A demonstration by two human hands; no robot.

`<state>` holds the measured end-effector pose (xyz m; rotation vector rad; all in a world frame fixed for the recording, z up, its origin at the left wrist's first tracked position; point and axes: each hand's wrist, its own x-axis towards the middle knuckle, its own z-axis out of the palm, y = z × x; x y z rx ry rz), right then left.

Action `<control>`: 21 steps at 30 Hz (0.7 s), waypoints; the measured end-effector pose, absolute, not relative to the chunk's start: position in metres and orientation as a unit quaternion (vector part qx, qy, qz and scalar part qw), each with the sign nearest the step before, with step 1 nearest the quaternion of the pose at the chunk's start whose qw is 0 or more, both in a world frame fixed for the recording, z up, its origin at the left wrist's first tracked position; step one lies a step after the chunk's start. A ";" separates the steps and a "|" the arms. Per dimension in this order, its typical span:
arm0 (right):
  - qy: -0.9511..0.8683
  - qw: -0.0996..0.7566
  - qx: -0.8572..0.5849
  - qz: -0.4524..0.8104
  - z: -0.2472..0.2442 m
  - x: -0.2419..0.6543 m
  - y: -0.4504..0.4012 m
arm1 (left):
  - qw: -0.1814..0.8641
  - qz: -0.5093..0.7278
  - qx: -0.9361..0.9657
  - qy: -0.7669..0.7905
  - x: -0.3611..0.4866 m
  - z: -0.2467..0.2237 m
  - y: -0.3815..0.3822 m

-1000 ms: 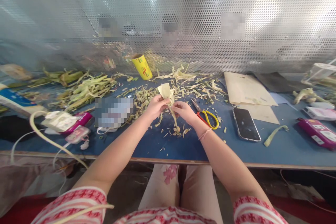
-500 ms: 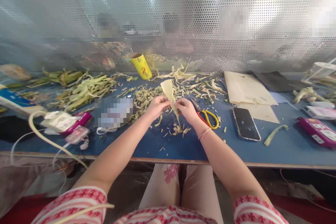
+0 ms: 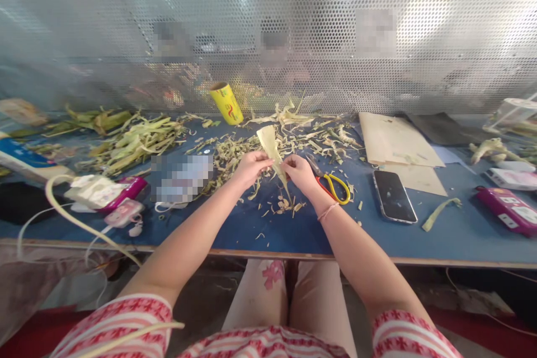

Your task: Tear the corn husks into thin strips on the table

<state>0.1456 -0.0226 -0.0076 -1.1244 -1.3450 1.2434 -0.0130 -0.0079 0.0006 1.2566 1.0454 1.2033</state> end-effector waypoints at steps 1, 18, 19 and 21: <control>-0.558 0.469 -0.459 0.507 -0.008 0.146 -0.023 | 0.530 0.500 0.528 0.436 -0.013 0.001 -0.008; -0.562 0.497 -0.449 0.486 -0.008 0.148 -0.021 | 0.578 0.461 0.541 0.402 -0.008 0.002 -0.014; -0.561 0.497 -0.452 0.484 -0.008 0.149 -0.020 | 0.585 0.464 0.531 0.400 -0.008 0.002 -0.014; -0.561 0.498 -0.455 0.480 -0.008 0.149 -0.019 | 0.599 0.473 0.505 0.403 -0.008 0.003 -0.014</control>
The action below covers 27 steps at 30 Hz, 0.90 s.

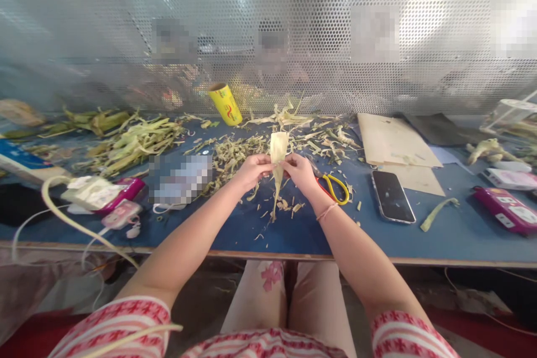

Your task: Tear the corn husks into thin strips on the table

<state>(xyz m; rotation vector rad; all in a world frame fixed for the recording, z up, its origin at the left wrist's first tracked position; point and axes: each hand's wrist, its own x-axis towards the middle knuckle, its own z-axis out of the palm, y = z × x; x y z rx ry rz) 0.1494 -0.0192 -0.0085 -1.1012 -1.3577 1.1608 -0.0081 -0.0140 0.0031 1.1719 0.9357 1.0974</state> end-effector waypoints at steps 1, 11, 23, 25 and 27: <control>-0.561 0.500 -0.455 0.478 -0.008 0.150 -0.019 | 0.605 0.476 0.492 0.407 -0.008 0.004 -0.015; -0.490 0.524 -0.430 0.549 -0.002 0.149 -0.023 | 0.651 0.460 0.416 0.437 -0.008 0.013 -0.019; -0.385 0.516 -0.403 0.650 -0.003 0.151 -0.023 | 0.654 0.465 0.426 0.418 -0.009 0.011 -0.017; -0.391 0.513 -0.394 0.654 -0.002 0.152 -0.023 | 0.651 0.468 0.425 0.421 -0.008 0.012 -0.017; -0.401 0.508 -0.386 0.658 0.000 0.152 -0.025 | 0.649 0.470 0.422 0.425 -0.008 0.013 -0.018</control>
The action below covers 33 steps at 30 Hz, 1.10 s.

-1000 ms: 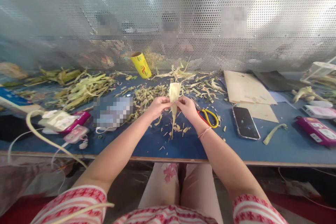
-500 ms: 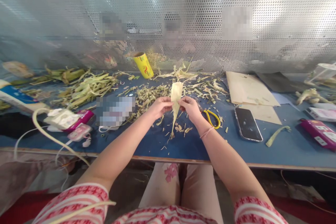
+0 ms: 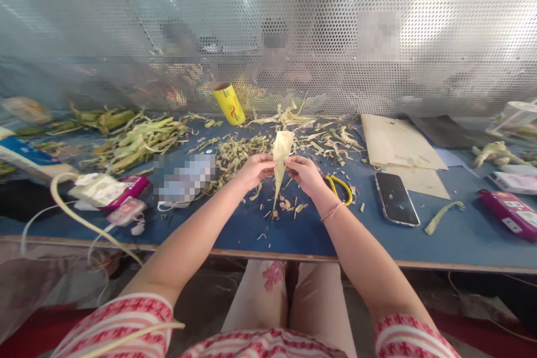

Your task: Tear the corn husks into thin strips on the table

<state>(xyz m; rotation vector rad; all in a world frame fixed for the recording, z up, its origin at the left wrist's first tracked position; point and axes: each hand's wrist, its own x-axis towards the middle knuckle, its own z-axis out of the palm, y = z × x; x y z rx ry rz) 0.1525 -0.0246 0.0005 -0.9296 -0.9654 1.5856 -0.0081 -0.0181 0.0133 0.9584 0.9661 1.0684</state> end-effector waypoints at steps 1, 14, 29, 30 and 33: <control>-0.407 0.504 -0.382 0.659 0.002 0.153 -0.025 | 0.648 0.471 0.420 0.427 -0.008 0.014 -0.018; -0.443 0.491 -0.386 0.643 0.004 0.149 -0.027 | 0.654 0.471 0.435 0.402 -0.007 0.012 -0.021; -0.486 0.474 -0.420 0.602 -0.001 0.145 -0.028 | 0.580 0.479 0.512 0.414 -0.007 0.008 -0.020; -0.487 0.469 -0.421 0.604 -0.001 0.145 -0.029 | 0.562 0.482 0.521 0.425 -0.008 0.008 -0.020; -0.504 0.447 -0.423 0.606 -0.001 0.141 -0.033 | 0.517 0.486 0.550 0.441 -0.008 0.006 -0.019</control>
